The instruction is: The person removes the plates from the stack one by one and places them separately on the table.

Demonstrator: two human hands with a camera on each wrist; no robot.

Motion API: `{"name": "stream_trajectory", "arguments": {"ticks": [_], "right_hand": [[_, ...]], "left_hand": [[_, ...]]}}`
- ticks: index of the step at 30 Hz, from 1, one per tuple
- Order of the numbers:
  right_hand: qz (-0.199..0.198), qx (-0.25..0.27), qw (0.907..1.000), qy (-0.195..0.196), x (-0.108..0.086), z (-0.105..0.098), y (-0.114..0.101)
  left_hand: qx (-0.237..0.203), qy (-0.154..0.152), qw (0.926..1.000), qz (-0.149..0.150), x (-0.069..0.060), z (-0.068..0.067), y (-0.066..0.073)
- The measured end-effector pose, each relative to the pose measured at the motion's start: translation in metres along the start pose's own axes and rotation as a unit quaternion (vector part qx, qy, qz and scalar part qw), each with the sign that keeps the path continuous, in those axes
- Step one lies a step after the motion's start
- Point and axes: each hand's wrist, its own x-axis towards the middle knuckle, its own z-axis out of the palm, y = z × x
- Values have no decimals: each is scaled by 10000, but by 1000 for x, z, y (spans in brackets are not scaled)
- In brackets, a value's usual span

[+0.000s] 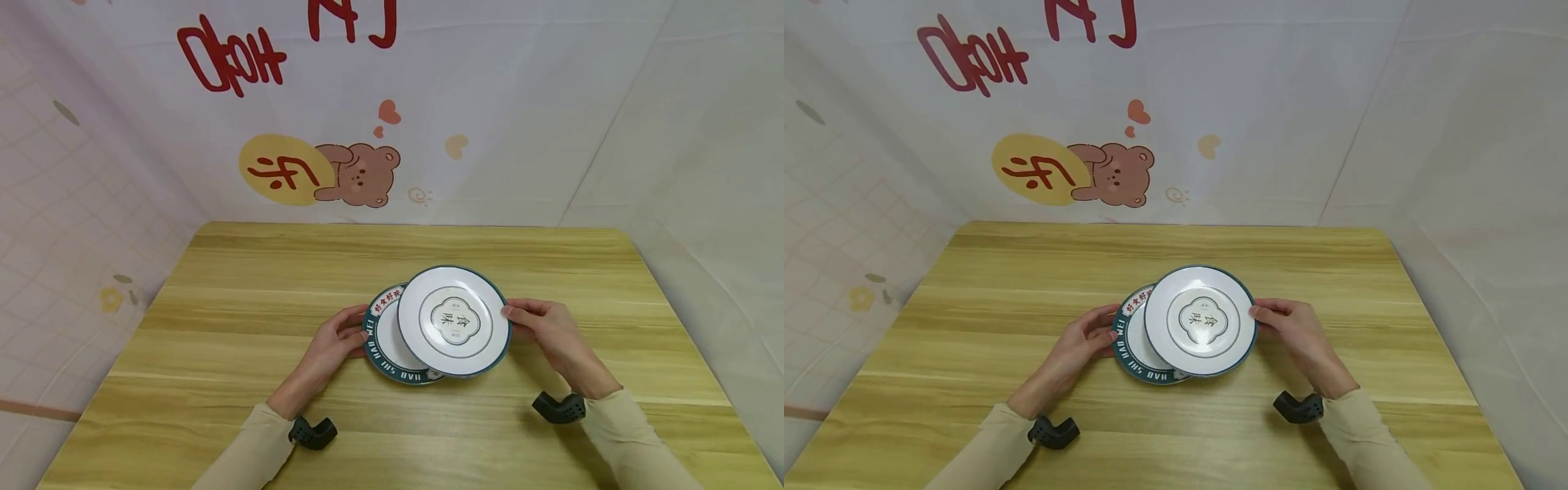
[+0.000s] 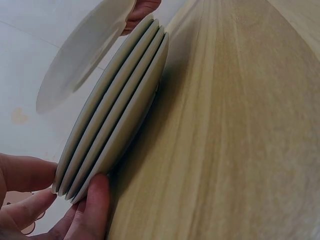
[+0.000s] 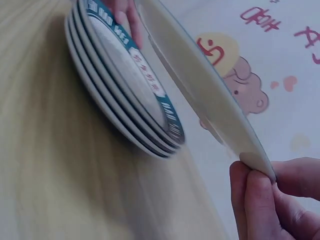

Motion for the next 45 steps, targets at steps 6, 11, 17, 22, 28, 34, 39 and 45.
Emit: {"name": "stream_trajectory", "arguments": {"ticks": [6,11,17,22,28,34,39,45], "right_hand": [[-58,641,9979,-72,-1,-20,-7],[-177,990,9949,4,-1,-37,-10],[-266,1363,9902,119,2,-58,-9],[-279,1589,9866,242,5,-74,-7],[-247,1693,9845,396,7,-93,-3],[-90,1848,9809,605,12,-114,-1],[-102,2066,9764,623,15,-130,2],[-36,2142,9754,516,17,-147,4]], "left_hand": [[52,29,10000,12,0,0,-1],[55,10,10000,33,-1,-1,-1],[24,-5,10000,34,-1,-1,-1],[33,0,10000,36,0,-1,-2],[104,-1,9999,19,0,-1,-3],[112,-8,9999,-1,-1,-1,-4],[111,-13,9999,-11,-1,-1,-4],[103,-9,9999,9,-1,-1,-3]]}}
